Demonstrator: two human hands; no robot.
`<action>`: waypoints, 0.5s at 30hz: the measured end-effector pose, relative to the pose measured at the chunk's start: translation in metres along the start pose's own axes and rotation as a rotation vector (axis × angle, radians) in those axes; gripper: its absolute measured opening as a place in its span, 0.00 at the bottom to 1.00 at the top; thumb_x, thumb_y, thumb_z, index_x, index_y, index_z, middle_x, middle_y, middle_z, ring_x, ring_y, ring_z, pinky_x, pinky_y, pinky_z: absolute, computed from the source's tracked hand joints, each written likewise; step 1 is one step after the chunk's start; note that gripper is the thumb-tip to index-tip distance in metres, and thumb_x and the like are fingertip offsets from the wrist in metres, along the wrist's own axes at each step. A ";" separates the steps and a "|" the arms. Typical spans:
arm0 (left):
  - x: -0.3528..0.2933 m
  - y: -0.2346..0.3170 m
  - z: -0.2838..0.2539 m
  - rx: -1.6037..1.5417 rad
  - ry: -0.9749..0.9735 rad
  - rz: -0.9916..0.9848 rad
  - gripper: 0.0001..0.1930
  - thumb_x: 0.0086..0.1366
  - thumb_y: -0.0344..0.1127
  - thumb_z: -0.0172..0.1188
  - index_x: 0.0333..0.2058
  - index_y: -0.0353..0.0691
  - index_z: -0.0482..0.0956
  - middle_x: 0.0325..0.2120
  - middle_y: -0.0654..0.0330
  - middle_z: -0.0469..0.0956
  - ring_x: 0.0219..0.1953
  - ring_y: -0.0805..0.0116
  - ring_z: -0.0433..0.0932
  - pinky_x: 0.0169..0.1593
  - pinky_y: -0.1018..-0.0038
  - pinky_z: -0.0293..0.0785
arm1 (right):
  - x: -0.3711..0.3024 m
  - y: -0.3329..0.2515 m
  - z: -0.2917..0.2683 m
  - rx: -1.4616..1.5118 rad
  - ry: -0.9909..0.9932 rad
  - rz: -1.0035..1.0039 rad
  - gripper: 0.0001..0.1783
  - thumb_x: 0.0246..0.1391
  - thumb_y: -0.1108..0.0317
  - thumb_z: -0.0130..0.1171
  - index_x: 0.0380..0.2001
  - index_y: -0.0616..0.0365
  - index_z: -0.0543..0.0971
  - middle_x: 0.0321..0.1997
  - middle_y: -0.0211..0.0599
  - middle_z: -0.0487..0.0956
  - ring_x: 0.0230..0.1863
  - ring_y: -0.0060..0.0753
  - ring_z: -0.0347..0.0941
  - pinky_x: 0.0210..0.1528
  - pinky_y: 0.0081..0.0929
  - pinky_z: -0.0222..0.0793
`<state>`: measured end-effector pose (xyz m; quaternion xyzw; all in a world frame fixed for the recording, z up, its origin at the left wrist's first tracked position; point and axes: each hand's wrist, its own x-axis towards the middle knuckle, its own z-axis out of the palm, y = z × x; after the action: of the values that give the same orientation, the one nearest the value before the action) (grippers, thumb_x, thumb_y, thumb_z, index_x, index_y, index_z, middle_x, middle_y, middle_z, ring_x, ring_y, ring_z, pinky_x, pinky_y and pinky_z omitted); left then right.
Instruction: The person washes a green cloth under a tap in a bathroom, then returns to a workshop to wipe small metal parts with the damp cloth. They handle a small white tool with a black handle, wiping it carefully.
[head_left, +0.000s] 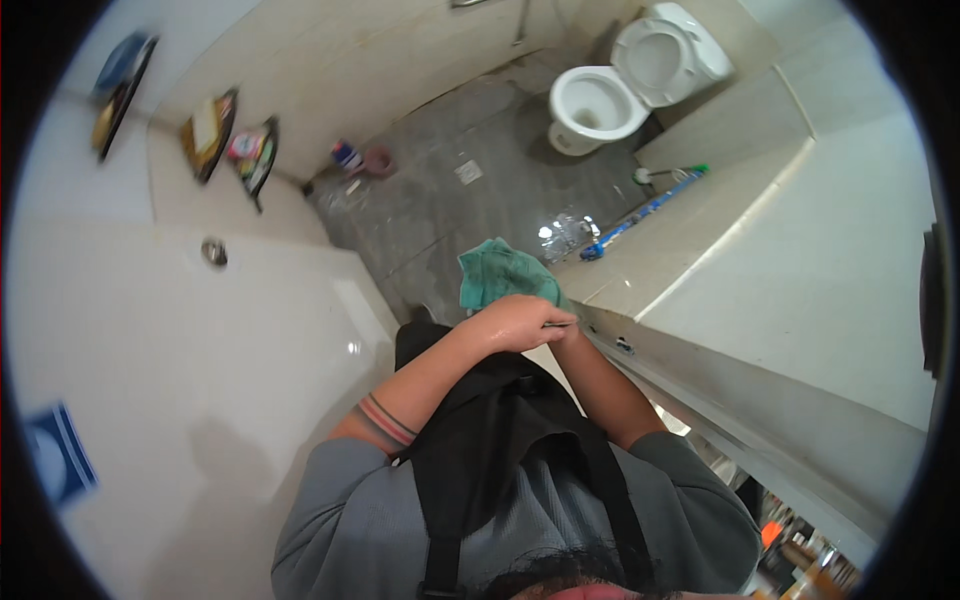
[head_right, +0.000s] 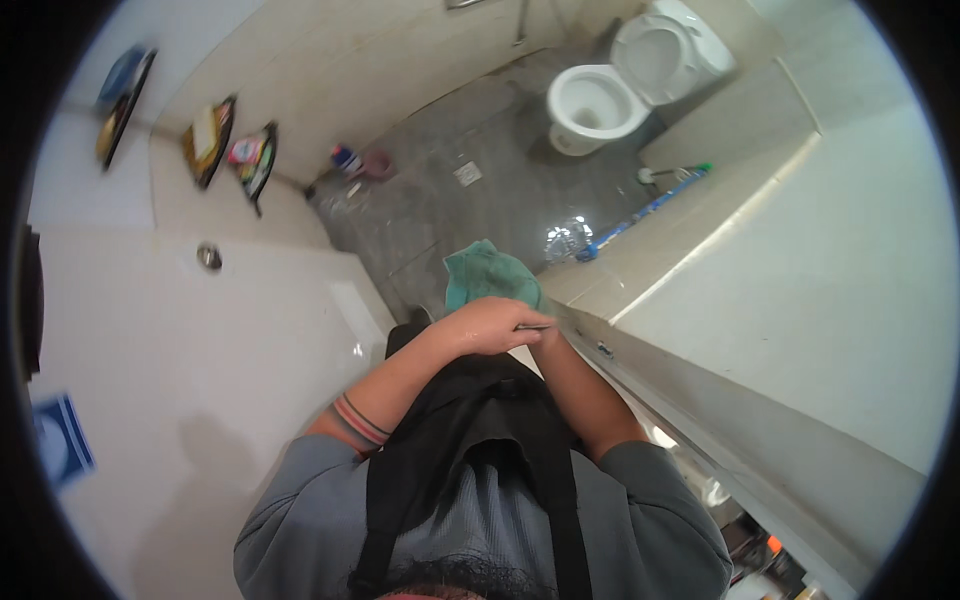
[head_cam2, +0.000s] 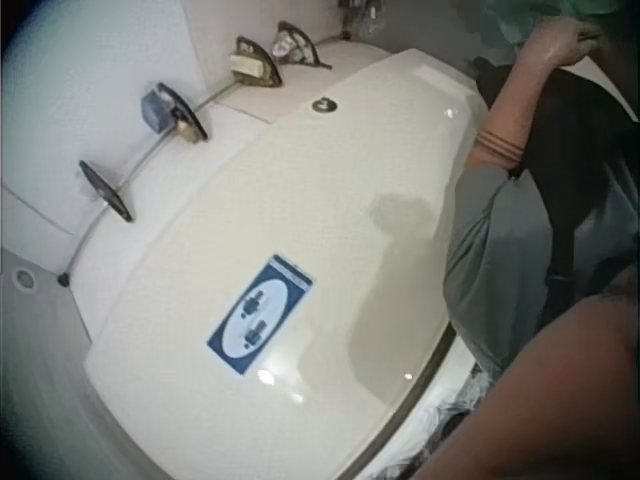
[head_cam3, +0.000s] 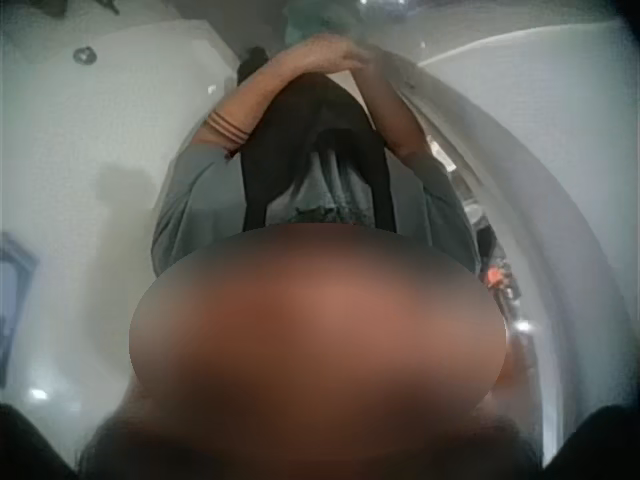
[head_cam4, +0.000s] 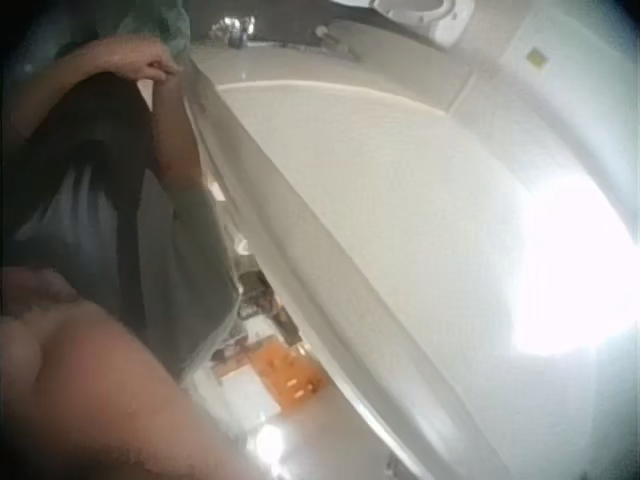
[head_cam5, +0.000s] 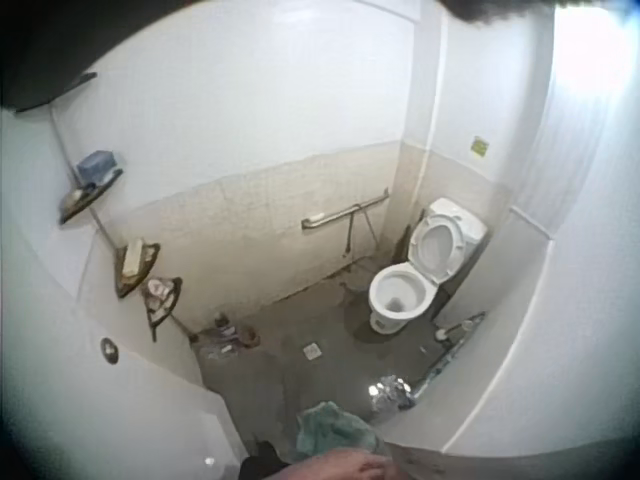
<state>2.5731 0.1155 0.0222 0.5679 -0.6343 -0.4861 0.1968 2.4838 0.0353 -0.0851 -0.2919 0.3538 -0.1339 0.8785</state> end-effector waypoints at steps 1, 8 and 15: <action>0.005 0.000 -0.016 0.050 -0.089 0.007 0.23 0.73 0.38 0.57 0.65 0.48 0.81 0.51 0.45 0.85 0.53 0.42 0.83 0.57 0.53 0.78 | 0.009 -0.011 0.003 0.050 0.019 -0.024 0.17 0.73 0.59 0.54 0.54 0.59 0.80 0.48 0.41 0.87 0.40 0.40 0.86 0.40 0.36 0.83; 0.052 -0.021 -0.072 0.248 -0.298 0.214 0.25 0.67 0.25 0.52 0.62 0.44 0.80 0.52 0.41 0.84 0.54 0.38 0.82 0.57 0.49 0.78 | 0.062 -0.060 0.003 0.325 0.185 -0.269 0.16 0.73 0.58 0.55 0.54 0.55 0.81 0.50 0.38 0.86 0.43 0.38 0.85 0.43 0.37 0.83; 0.082 -0.039 -0.127 0.399 -0.244 0.369 0.19 0.66 0.28 0.57 0.55 0.41 0.83 0.51 0.52 0.79 0.56 0.46 0.78 0.61 0.55 0.76 | 0.085 0.017 -0.044 0.599 0.436 -0.406 0.15 0.74 0.57 0.57 0.54 0.51 0.82 0.51 0.35 0.86 0.46 0.35 0.85 0.46 0.37 0.84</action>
<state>2.6727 -0.0043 0.0219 0.4078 -0.8288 -0.3727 0.0886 2.5145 -0.0075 -0.1668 -0.0523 0.4120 -0.4597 0.7850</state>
